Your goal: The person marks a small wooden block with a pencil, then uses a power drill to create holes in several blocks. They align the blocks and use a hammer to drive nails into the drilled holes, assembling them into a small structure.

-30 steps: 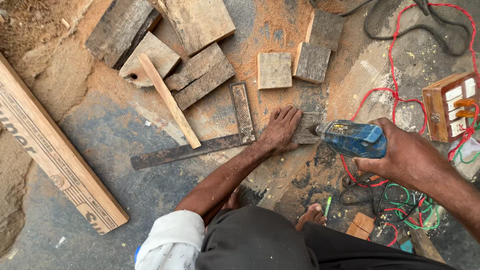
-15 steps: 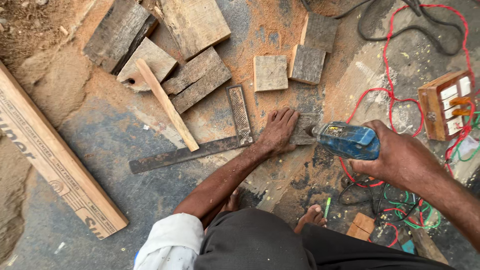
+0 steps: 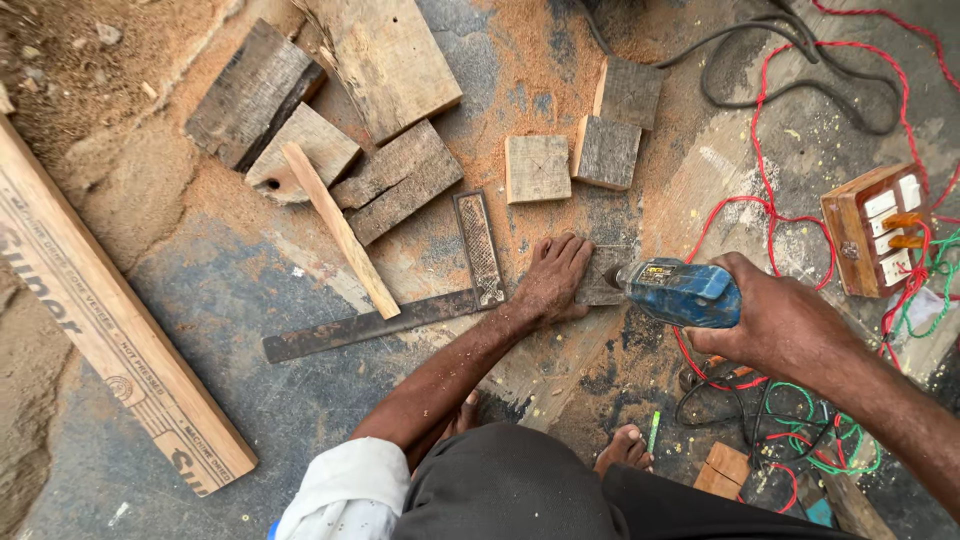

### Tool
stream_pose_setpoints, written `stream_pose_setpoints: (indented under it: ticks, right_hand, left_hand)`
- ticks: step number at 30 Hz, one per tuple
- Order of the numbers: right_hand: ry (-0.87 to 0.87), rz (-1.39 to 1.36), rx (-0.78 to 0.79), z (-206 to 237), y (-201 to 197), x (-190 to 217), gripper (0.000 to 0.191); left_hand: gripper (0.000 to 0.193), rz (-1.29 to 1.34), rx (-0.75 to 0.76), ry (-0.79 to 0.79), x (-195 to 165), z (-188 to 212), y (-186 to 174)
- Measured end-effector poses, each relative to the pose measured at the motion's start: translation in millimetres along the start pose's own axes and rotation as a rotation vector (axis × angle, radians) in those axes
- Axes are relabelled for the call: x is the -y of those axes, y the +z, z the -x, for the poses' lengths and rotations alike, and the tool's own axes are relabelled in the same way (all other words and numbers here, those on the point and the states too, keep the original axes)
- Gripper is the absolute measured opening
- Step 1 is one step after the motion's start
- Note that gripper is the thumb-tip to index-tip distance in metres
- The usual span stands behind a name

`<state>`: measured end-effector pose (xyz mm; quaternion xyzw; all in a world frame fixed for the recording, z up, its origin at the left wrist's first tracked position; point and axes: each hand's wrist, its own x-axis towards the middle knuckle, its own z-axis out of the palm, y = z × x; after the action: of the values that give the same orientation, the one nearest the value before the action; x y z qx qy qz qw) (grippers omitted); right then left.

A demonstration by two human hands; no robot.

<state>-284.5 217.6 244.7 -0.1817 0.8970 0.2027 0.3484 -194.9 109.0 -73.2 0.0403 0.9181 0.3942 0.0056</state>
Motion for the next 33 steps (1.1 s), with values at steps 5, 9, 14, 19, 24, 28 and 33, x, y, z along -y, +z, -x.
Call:
stream_pose_setpoints:
  ticks: [5, 9, 14, 19, 24, 28, 33]
  right_hand:
    - [-0.046, 0.037, -0.031, 2, -4, 3, 0.100]
    - [-0.089, 0.018, -0.050, 9, -9, 4, 0.099]
    - [0.028, -0.162, -0.011, 24, -11, -16, 0.093]
    - [-0.023, -0.460, -0.223, 76, -2, -100, 0.090]
    - [-0.189, -1.086, -0.637, 113, 87, -141, 0.087]
    - [-0.259, -0.508, -1.149, 105, 144, -122, 0.055]
    - [-0.425, -0.426, -1.294, 115, 157, -98, 0.085]
  left_hand:
    - [0.115, -0.045, 0.031, 0.014, -4, -2, -11]
    - [0.120, -0.034, 0.031, 0.003, -5, -2, -13]
    - [0.126, -0.063, 0.018, 0.014, -6, -5, -9]
    - [0.145, -0.161, 0.093, -0.064, -23, 7, -34]
    - [0.115, 0.444, 0.096, -0.171, -78, 21, -58]
    - [0.082, 1.664, 0.602, -0.110, -152, -7, -71]
    - [0.062, 1.672, 0.375, -0.432, -223, -19, -115]
